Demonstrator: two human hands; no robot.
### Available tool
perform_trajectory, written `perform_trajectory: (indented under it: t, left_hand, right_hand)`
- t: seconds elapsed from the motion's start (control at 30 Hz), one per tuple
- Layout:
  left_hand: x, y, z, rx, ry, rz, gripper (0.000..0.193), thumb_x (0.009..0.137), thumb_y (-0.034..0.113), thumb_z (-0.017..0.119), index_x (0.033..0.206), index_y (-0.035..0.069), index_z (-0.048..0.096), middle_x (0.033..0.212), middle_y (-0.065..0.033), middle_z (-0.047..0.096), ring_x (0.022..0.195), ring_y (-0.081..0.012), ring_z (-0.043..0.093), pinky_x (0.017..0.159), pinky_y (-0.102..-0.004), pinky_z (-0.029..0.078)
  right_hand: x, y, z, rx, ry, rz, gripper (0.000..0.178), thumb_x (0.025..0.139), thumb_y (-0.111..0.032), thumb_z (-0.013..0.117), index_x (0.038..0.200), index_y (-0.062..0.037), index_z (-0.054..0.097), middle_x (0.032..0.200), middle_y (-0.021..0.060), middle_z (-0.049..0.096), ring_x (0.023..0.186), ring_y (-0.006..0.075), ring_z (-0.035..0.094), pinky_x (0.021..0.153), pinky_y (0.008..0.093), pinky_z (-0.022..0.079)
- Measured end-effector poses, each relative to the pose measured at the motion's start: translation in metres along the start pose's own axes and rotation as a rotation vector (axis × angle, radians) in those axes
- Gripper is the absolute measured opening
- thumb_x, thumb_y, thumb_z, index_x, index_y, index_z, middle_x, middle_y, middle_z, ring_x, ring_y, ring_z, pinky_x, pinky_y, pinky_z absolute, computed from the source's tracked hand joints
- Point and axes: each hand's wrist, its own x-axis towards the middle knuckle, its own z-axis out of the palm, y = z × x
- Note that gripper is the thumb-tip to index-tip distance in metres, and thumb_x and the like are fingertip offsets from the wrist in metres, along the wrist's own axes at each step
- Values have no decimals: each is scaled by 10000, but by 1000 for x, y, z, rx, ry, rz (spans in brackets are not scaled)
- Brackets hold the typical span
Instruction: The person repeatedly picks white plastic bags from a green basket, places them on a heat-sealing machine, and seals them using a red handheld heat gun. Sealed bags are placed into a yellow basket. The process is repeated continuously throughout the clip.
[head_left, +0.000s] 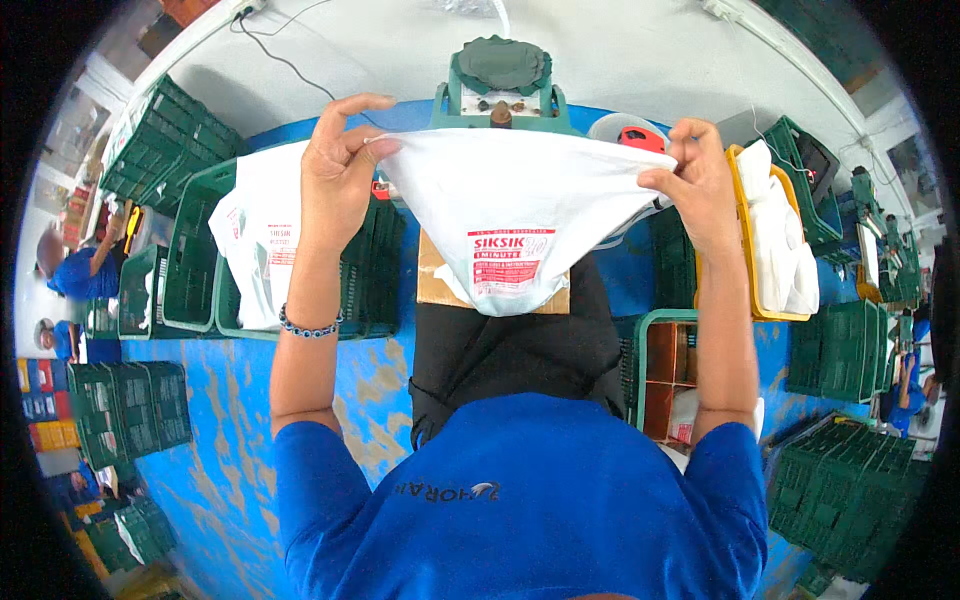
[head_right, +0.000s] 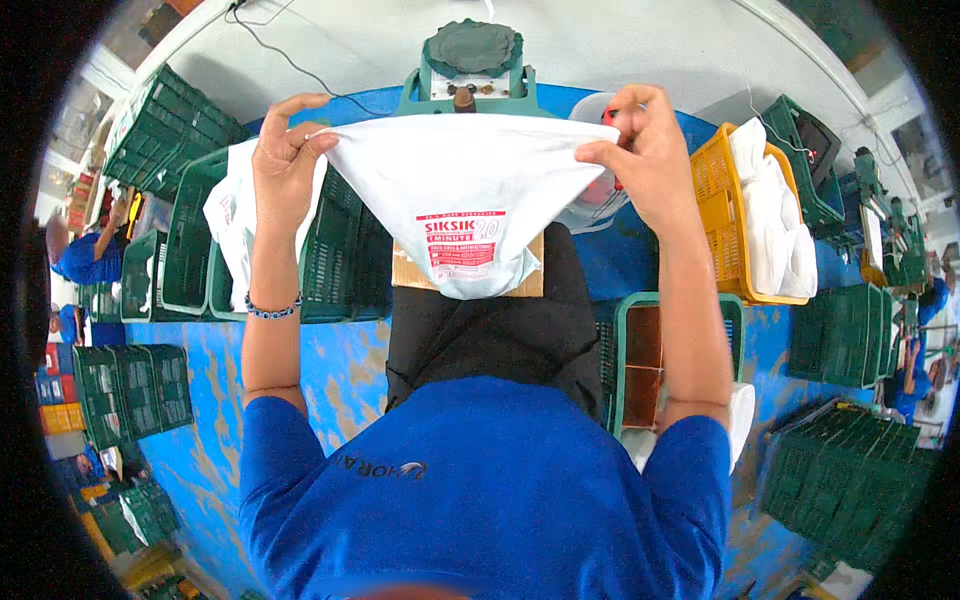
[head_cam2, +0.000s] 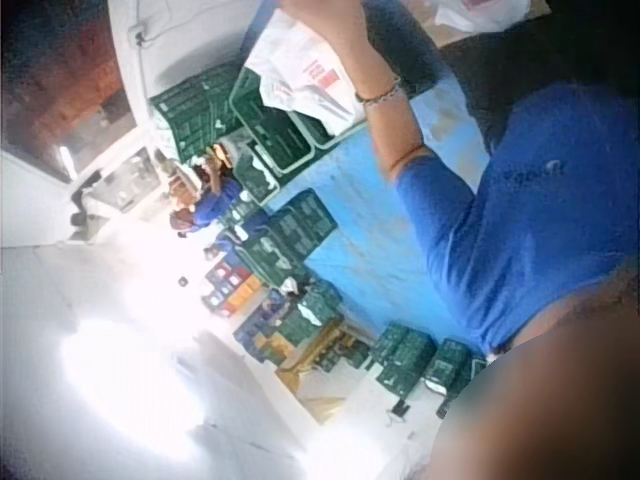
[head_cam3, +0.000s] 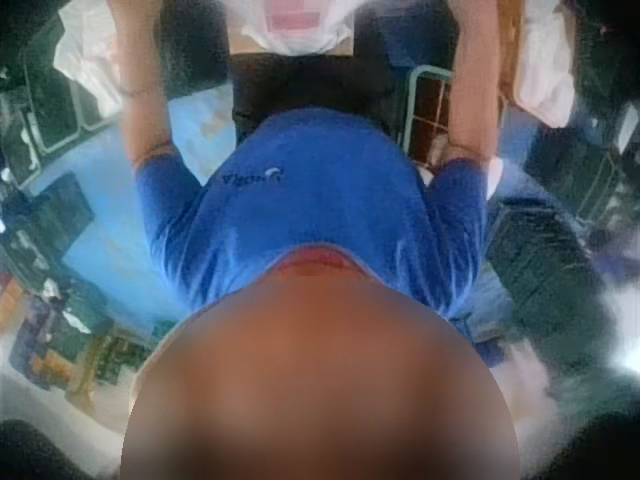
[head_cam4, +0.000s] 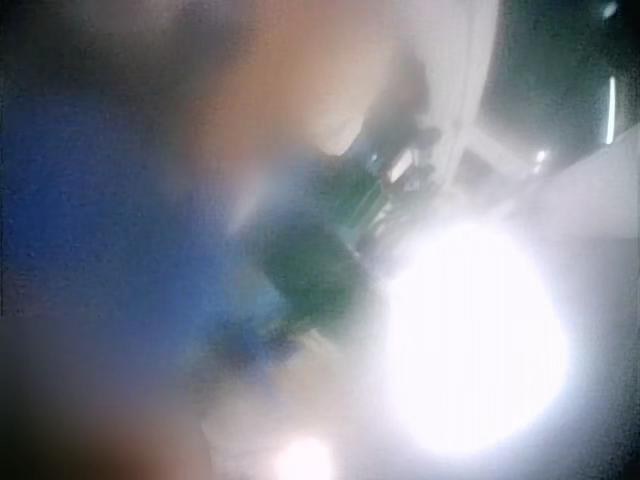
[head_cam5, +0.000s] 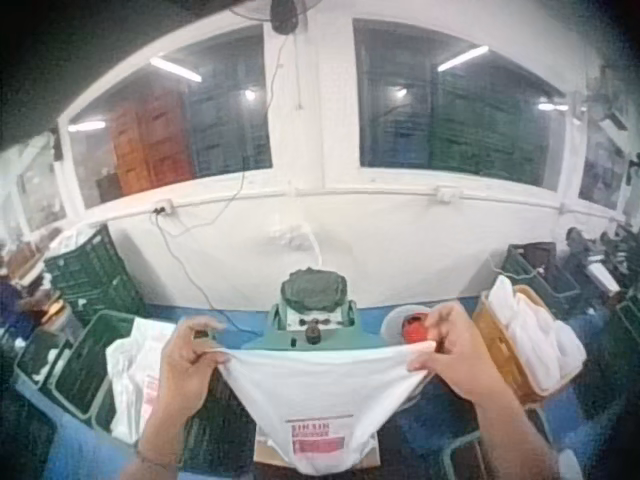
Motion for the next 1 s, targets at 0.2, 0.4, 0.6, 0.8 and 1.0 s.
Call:
perform_trajectory:
  t: [0.2, 0.4, 0.6, 0.8, 1.0]
  left_hand:
    - [-6, -22, 9, -406, 32, 52, 414, 796, -25, 618, 1188, 28, 498, 1069, -47, 609, 915, -90, 555, 761, -221, 443]
    - [-38, -71, 37, -283, 15, -331, 303, 771, 0, 668, 1069, -20, 618, 1017, -76, 654, 939, -121, 585, 833, -276, 459]
    - [-77, -92, 58, -546, 243, -468, 208, 810, 54, 670, 1008, -13, 659, 938, -58, 674, 894, -110, 595, 823, -289, 462]
    - [-70, -84, 69, -10, 501, -78, 124, 861, 51, 614, 922, -54, 636, 759, -9, 640, 698, -46, 507, 646, -212, 425]
    - [-80, -135, 80, 334, 435, -119, 143, 860, 82, 589, 946, -30, 607, 733, -255, 569, 605, -330, 573, 560, -347, 445]
  right_hand:
    - [-36, 53, 31, 173, 5, 257, 455, 734, -90, 743, 1136, -10, 546, 1006, 50, 613, 944, 139, 559, 887, 279, 416]
    - [-49, 102, 36, 408, 80, 200, 306, 799, -55, 652, 1090, 19, 593, 1032, 68, 613, 966, 130, 558, 869, 278, 430]
    - [-90, 126, 64, 154, 325, 190, 254, 896, -154, 540, 1045, 42, 602, 977, 71, 635, 924, 150, 590, 836, 287, 454]
    - [-66, 109, 62, -278, 502, -11, 240, 938, -158, 517, 1054, 40, 590, 987, 65, 621, 875, 122, 554, 773, 272, 450]
    - [-62, 156, 96, 78, 447, 256, 225, 917, -151, 528, 892, 62, 596, 806, 69, 630, 728, 157, 553, 716, 300, 442]
